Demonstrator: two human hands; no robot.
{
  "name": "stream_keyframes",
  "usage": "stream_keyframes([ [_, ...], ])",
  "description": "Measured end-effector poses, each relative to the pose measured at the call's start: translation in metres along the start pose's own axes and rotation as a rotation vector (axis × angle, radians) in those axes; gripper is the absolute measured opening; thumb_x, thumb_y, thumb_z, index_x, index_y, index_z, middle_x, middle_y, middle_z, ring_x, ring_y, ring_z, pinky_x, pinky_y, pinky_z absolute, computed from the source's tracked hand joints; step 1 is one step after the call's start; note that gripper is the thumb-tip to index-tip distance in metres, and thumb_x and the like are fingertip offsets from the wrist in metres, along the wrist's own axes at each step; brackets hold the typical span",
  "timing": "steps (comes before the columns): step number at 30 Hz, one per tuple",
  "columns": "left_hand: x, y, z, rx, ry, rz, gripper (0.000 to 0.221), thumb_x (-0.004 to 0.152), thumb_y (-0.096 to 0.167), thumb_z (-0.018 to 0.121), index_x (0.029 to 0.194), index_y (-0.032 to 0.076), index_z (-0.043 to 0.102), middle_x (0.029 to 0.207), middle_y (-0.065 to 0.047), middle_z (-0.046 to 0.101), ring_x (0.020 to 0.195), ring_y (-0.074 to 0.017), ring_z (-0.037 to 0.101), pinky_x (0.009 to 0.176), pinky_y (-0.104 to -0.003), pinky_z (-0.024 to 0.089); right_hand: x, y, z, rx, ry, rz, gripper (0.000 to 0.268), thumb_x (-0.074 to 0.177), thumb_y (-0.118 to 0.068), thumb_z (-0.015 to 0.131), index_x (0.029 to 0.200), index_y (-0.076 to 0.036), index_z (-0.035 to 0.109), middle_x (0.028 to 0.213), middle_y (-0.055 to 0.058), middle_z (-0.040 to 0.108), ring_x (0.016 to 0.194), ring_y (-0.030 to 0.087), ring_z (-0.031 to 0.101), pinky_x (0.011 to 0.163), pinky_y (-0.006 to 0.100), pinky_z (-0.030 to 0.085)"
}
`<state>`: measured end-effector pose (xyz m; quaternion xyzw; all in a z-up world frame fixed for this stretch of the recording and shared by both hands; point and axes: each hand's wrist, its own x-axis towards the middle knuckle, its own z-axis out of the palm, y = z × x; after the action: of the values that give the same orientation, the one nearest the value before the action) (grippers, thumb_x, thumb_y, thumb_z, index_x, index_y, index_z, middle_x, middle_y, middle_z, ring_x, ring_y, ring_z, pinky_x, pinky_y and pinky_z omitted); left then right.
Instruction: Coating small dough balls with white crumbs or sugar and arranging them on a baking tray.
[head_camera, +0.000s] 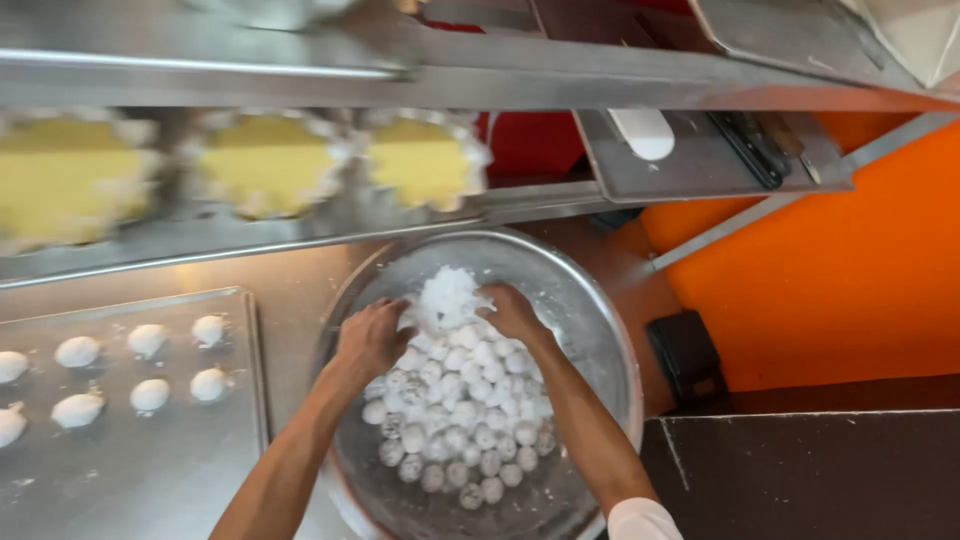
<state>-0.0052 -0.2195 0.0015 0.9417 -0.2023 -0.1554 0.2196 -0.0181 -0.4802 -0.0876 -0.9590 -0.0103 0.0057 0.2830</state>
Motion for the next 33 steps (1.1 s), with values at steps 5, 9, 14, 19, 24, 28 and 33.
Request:
stream_keyframes([
  [5, 0.073, 0.03, 0.091, 0.013, -0.129, -0.108, 0.039, 0.073, 0.03, 0.059, 0.111, 0.024, 0.051, 0.099, 0.0, 0.056, 0.09, -0.0238, 0.059, 0.075, -0.037, 0.048, 0.008, 0.017, 0.02, -0.068, -0.021, -0.095, 0.048, 0.065, -0.025, 0.068, 0.109, -0.014, 0.051, 0.101, 0.009, 0.055, 0.099, 0.027, 0.052, 0.082, 0.038, 0.044],
  [9, 0.078, 0.037, 0.093, -0.047, -0.102, -0.193, 0.037, 0.073, 0.03, 0.059, 0.109, 0.025, 0.052, 0.098, -0.003, 0.057, 0.092, -0.0264, 0.057, 0.079, -0.039, 0.047, 0.033, 0.003, 0.044, 0.093, 0.058, 0.056, 0.046, 0.069, -0.02, 0.067, 0.109, -0.008, 0.049, 0.1, 0.015, 0.055, 0.099, 0.032, 0.052, 0.084, 0.041, 0.042],
  [14, 0.067, 0.033, 0.059, -0.155, 0.107, -0.254, 0.033, 0.076, 0.021, 0.058, 0.108, 0.012, 0.053, 0.098, -0.011, 0.056, 0.093, -0.0322, 0.056, 0.077, -0.043, 0.046, 0.046, -0.001, 0.037, 0.454, 0.231, 0.112, 0.028, 0.068, -0.029, 0.069, 0.085, -0.01, 0.057, 0.077, 0.01, 0.062, 0.079, 0.025, 0.061, 0.066, 0.032, 0.049],
  [19, 0.076, 0.034, 0.073, -0.119, 0.049, -0.252, 0.03, 0.077, 0.019, 0.057, 0.106, 0.014, 0.055, 0.1, -0.007, 0.056, 0.093, -0.0277, 0.057, 0.078, -0.04, 0.046, 0.003, 0.045, -0.008, 0.263, 0.048, -0.062, 0.022, 0.063, -0.022, 0.07, 0.079, -0.012, 0.06, 0.071, 0.008, 0.063, 0.073, 0.025, 0.061, 0.061, 0.032, 0.049],
  [24, 0.114, 0.021, 0.12, -0.017, -0.026, -0.195, 0.033, 0.076, 0.022, 0.059, 0.108, 0.02, 0.053, 0.106, -0.006, 0.055, 0.095, -0.029, 0.057, 0.08, -0.042, 0.046, -0.026, 0.037, -0.012, 0.003, -0.282, -0.118, 0.042, 0.069, -0.017, 0.064, 0.107, -0.006, 0.052, 0.104, 0.018, 0.055, 0.107, 0.035, 0.046, 0.088, 0.046, 0.039],
  [28, 0.117, 0.022, 0.106, -0.012, 0.016, -0.16, 0.031, 0.077, 0.024, 0.056, 0.106, 0.013, 0.055, 0.098, -0.01, 0.057, 0.088, -0.0318, 0.059, 0.075, -0.044, 0.048, -0.003, 0.072, 0.004, -0.11, 0.095, -0.07, 0.031, 0.077, -0.031, 0.058, 0.098, -0.008, 0.056, 0.09, 0.013, 0.058, 0.089, 0.029, 0.056, 0.078, 0.04, 0.045],
  [33, 0.118, 0.01, 0.137, 0.054, -0.05, -0.059, 0.024, 0.08, 0.028, 0.047, 0.098, 0.016, 0.058, 0.088, -0.006, 0.062, 0.081, -0.0266, 0.062, 0.072, -0.04, 0.049, 0.001, 0.077, -0.006, -0.022, 0.114, -0.001, 0.018, 0.083, -0.026, 0.05, 0.091, -0.011, 0.057, 0.08, 0.005, 0.06, 0.08, 0.023, 0.059, 0.07, 0.035, 0.048],
])
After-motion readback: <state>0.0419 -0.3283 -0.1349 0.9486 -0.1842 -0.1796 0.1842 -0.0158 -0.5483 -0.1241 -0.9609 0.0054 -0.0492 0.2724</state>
